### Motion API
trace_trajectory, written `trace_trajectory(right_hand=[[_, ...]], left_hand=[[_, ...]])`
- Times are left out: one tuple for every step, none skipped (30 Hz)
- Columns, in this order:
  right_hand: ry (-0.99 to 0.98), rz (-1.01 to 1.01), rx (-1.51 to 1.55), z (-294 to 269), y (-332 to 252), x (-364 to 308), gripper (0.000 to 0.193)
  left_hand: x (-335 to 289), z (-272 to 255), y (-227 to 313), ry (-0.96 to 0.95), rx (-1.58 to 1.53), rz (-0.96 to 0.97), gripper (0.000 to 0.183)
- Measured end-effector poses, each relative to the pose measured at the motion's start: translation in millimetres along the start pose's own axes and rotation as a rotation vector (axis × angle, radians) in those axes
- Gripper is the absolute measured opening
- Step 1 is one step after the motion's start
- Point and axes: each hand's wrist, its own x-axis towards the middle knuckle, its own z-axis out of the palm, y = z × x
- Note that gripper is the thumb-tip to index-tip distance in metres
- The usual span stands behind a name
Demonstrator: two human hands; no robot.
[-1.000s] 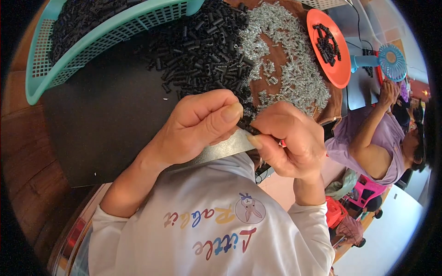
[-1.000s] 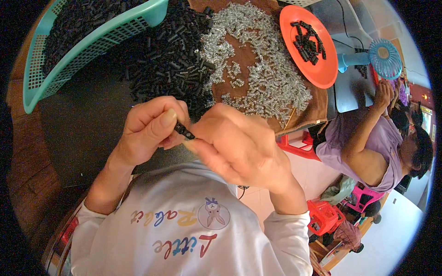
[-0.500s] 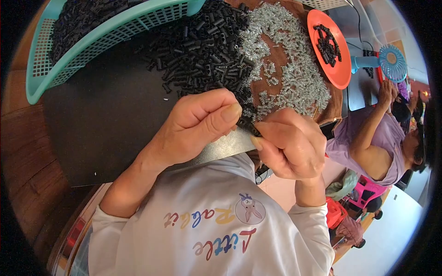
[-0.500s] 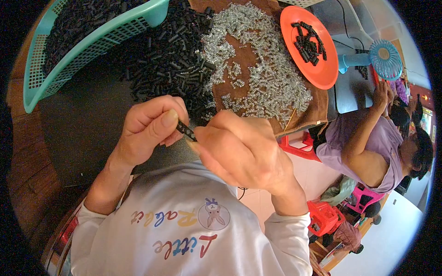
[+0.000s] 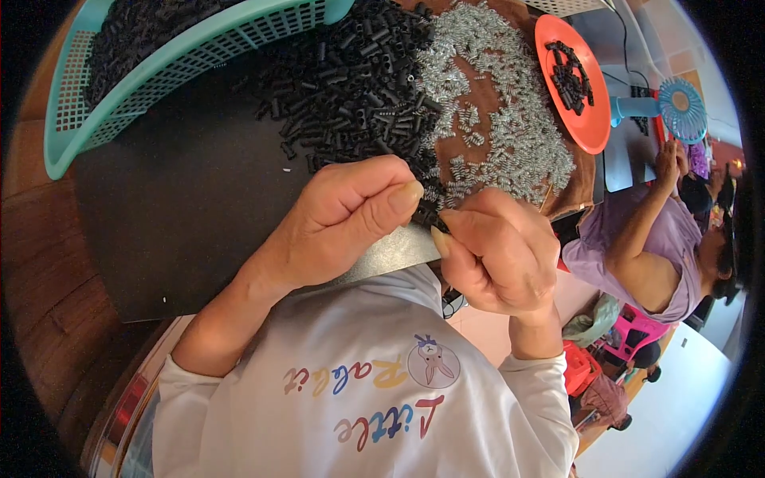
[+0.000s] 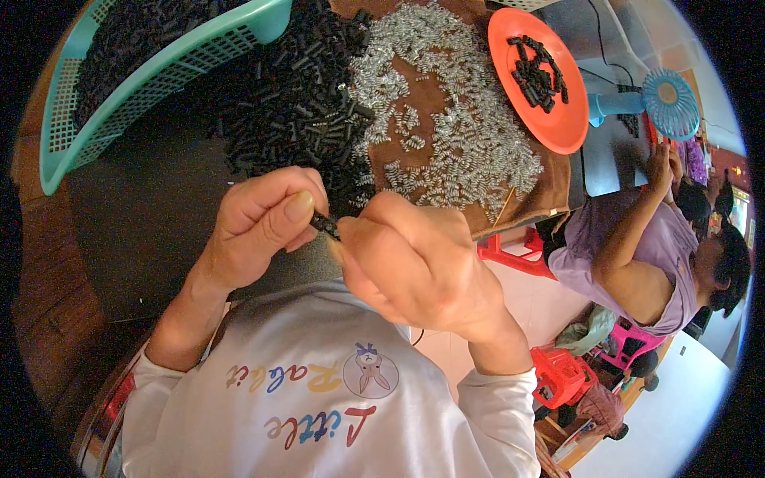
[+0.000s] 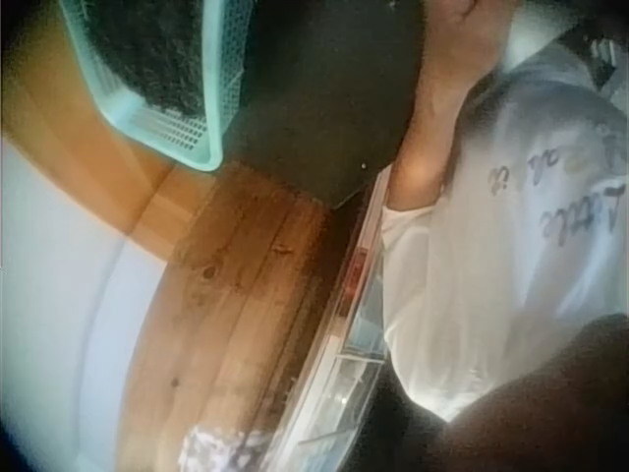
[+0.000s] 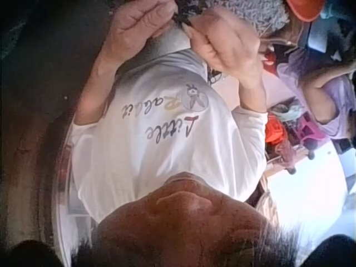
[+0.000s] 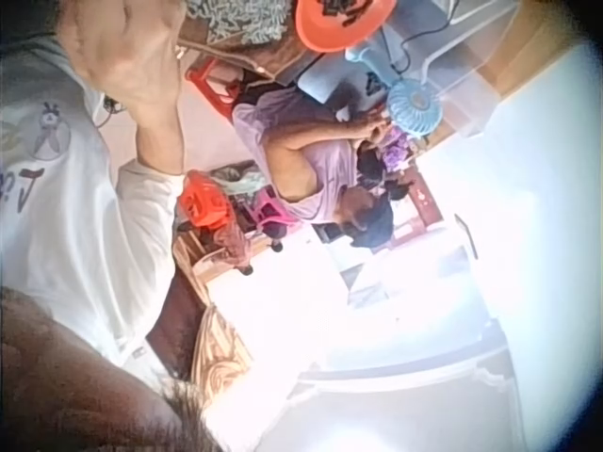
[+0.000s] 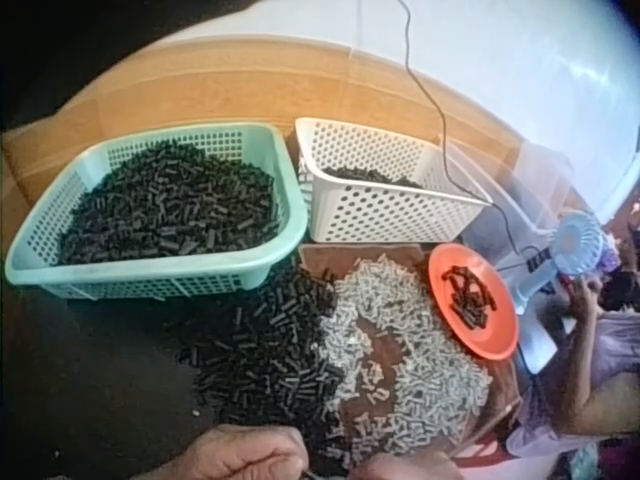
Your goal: The person assembles small black plastic components and silver metal pins by hand at a workbench.
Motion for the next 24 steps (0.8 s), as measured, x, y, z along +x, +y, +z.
trace_trajectory(right_hand=[[0.007,-0.006,-0.016,0.8,-0.4,0.4,0.021],[0.006,-0.007,-0.015,1.4,0.1,0.4,0.021],[0.001,-0.010,0.003,1.2,1.0,0.6,0.021],[-0.003,-0.014,0.022,1.0,1.4,0.6,0.021],[-0.004,-0.013,0.022,1.0,1.2,0.6,0.021],[-0.002,-0.005,0.029,1.3,0.9,0.8,0.021],[0.001,0.002,0.036,1.6,0.7,0.9,0.020],[0.000,0.002,0.037,2.1,0.8,0.8,0.020],[0.005,0.005,0.036,2.5,0.8,0.5,0.020],[0.011,0.008,0.035,2.9,0.6,0.4,0.019],[0.010,0.009,0.035,3.3,0.3,0.7,0.019],[0.019,0.019,0.056,3.8,0.1,1.0,0.018],[0.028,0.030,0.078,4.1,-0.1,1.1,0.017],[0.027,0.030,0.078,4.3,-0.3,0.5,0.017],[0.021,0.044,0.087,5.0,-0.4,-0.5,0.017],[0.016,0.058,0.097,5.4,-0.6,-1.1,0.016],[0.015,0.059,0.097,5.4,-0.6,-1.2,0.016],[0.014,0.054,0.093,5.2,-0.4,-1.2,0.016],[0.013,0.049,0.090,5.0,-0.2,-1.2,0.016],[0.012,0.049,0.090,4.7,0.0,-1.2,0.016],[0.001,0.047,0.091,4.4,0.2,-1.3,0.016],[-0.010,0.045,0.093,4.2,0.5,-1.3,0.015],[-0.011,0.045,0.094,4.2,0.8,-1.2,0.015],[-0.004,0.027,0.075,4.2,1.1,-1.0,0.016]], left_hand=[[0.0,-0.5,-0.2,0.001,0.000,0.000,0.025],[0.2,-1.1,-0.5,-0.003,0.003,0.007,0.025],[0.7,-1.3,-0.4,-0.009,0.006,0.015,0.025],[0.9,-1.0,0.1,-0.009,0.005,0.014,0.025],[1.1,-0.5,0.6,-0.010,0.003,0.011,0.025],[1.1,-0.4,1.1,-0.009,0.002,0.008,0.025],[1.2,-0.4,1.4,-0.008,0.002,0.008,0.025],[1.3,-0.4,1.6,-0.011,0.003,0.010,0.026],[1.4,-0.4,1.7,-0.014,0.004,0.012,0.026],[1.4,-0.4,1.6,-0.014,0.003,0.012,0.026],[1.6,-0.4,1.2,-0.012,0.019,0.021,0.027],[1.6,-0.3,0.9,-0.010,0.035,0.030,0.027],[1.8,-0.1,1.4,-0.009,0.034,0.029,0.027],[2.1,0.0,2.5,-0.005,0.076,0.045,0.028],[2.3,0.0,3.0,0.000,0.117,0.061,0.028],[2.3,0.2,2.9,0.000,0.116,0.061,0.028],[2.4,0.4,2.7,-0.002,0.117,0.067,0.028],[2.5,0.4,2.6,-0.005,0.118,0.073,0.028],[2.4,0.1,3.2,-0.005,0.118,0.072,0.028],[2.3,-0.5,4.4,-0.011,0.127,0.061,0.028],[2.1,-0.7,5.1,-0.016,0.136,0.050,0.028],[2.2,-0.9,5.0,-0.016,0.136,0.049,0.028],[2.4,-1.2,4.8,-0.022,0.116,0.038,0.027],[2.5,-1.2,4.7,-0.029,0.096,0.028,0.027]])
